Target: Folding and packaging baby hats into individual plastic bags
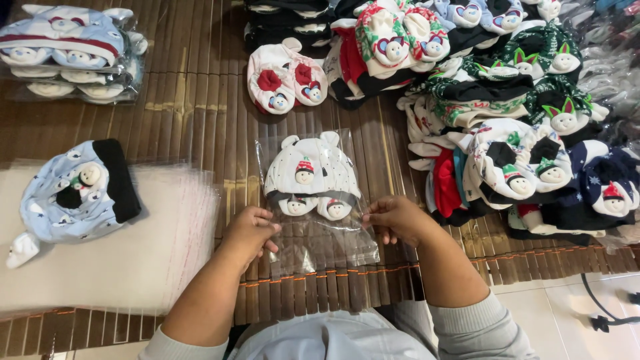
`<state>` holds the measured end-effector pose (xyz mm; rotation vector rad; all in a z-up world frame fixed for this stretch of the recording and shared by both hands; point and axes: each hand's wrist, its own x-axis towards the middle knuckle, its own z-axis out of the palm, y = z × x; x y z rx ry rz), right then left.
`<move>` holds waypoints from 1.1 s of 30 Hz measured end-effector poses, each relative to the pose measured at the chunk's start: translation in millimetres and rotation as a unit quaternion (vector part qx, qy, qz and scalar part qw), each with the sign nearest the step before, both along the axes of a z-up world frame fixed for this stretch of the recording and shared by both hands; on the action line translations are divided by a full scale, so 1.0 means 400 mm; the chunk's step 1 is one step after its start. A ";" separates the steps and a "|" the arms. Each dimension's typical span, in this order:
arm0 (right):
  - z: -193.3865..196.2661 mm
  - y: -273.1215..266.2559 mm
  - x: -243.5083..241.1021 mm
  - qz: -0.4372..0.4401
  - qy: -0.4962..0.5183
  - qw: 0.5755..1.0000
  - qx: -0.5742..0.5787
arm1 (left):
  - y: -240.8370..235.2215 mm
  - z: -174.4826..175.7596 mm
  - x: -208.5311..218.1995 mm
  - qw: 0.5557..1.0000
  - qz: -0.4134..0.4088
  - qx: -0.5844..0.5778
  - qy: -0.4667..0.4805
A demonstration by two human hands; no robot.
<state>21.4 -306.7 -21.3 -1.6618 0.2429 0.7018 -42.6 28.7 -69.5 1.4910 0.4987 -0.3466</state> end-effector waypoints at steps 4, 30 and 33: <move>-0.030 -0.012 0.005 -0.001 -0.001 1.000 -0.001 | 0.001 0.007 0.004 1.000 0.007 -0.024 -0.005; -0.046 -0.042 0.062 0.039 -0.420 0.906 0.031 | 0.073 0.072 0.030 0.766 -0.057 0.400 -0.499; -0.060 -0.048 0.065 0.051 -0.464 0.884 -0.009 | 0.067 0.056 0.029 0.720 -0.052 0.443 -0.531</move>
